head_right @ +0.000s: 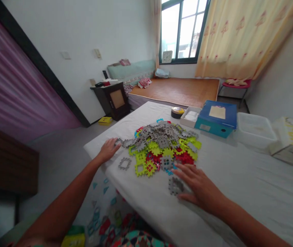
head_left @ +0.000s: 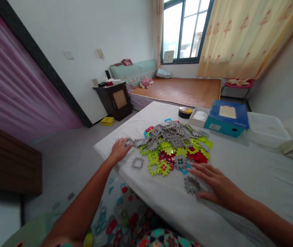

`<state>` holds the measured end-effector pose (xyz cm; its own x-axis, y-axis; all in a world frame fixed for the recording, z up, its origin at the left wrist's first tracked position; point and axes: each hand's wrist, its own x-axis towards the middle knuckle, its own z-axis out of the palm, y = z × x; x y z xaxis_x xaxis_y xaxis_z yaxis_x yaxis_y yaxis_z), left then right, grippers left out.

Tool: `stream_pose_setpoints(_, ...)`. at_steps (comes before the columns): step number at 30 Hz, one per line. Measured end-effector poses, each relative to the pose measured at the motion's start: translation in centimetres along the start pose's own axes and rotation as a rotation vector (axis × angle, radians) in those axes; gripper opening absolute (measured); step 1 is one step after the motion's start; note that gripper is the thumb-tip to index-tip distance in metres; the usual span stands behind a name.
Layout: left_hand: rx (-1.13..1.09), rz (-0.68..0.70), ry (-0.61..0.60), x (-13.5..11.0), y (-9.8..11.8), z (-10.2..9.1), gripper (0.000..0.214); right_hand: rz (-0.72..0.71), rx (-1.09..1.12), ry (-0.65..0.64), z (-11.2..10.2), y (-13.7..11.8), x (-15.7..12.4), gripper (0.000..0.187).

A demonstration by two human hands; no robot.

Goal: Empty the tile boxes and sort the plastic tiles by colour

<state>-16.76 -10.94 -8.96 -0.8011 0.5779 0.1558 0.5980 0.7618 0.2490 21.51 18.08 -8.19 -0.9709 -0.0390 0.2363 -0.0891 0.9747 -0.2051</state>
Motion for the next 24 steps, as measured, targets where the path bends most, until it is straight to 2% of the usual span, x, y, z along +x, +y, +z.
stream_pose_setpoints(3,-0.025,0.065,-0.007,0.3,2.8,2.1,0.061,-0.09,-0.03,-0.017,1.4,-2.1,1.6,0.049)
stream_pose_setpoints(6,-0.181,0.105,0.089,0.5,6.2,3.9,0.058,-0.114,-0.033,0.071,2.0,-2.1,3.5,0.033)
stream_pose_setpoints(9,-0.349,0.152,0.211,0.4,9.2,5.2,0.055,-0.136,0.001,0.193,1.6,-1.5,5.0,0.029)
stream_pose_setpoints(13,-0.514,0.197,0.352,0.8,12.7,5.9,0.05,-0.035,0.039,0.367,-0.1,0.1,7.9,0.027)
stream_pose_setpoints(16,-0.594,0.186,0.372,2.1,14.6,5.3,0.046,0.097,0.049,0.435,-1.8,1.6,10.7,0.028)
stream_pose_setpoints(18,-0.63,0.164,0.375,3.0,15.0,4.2,0.044,0.17,0.0,0.486,-3.0,1.8,11.8,0.032)
stream_pose_setpoints(20,-0.641,0.197,0.383,3.2,14.3,2.8,0.045,0.176,-0.063,0.495,-3.7,0.7,11.5,0.036)
stream_pose_setpoints(22,-0.612,0.324,0.347,2.4,12.8,1.5,0.047,0.056,-0.075,0.402,-3.3,-1.8,10.2,0.037)
stream_pose_setpoints(24,-0.55,0.418,0.267,0.4,10.8,0.6,0.049,-0.165,-0.044,0.222,-1.9,-4.8,8.5,0.038)
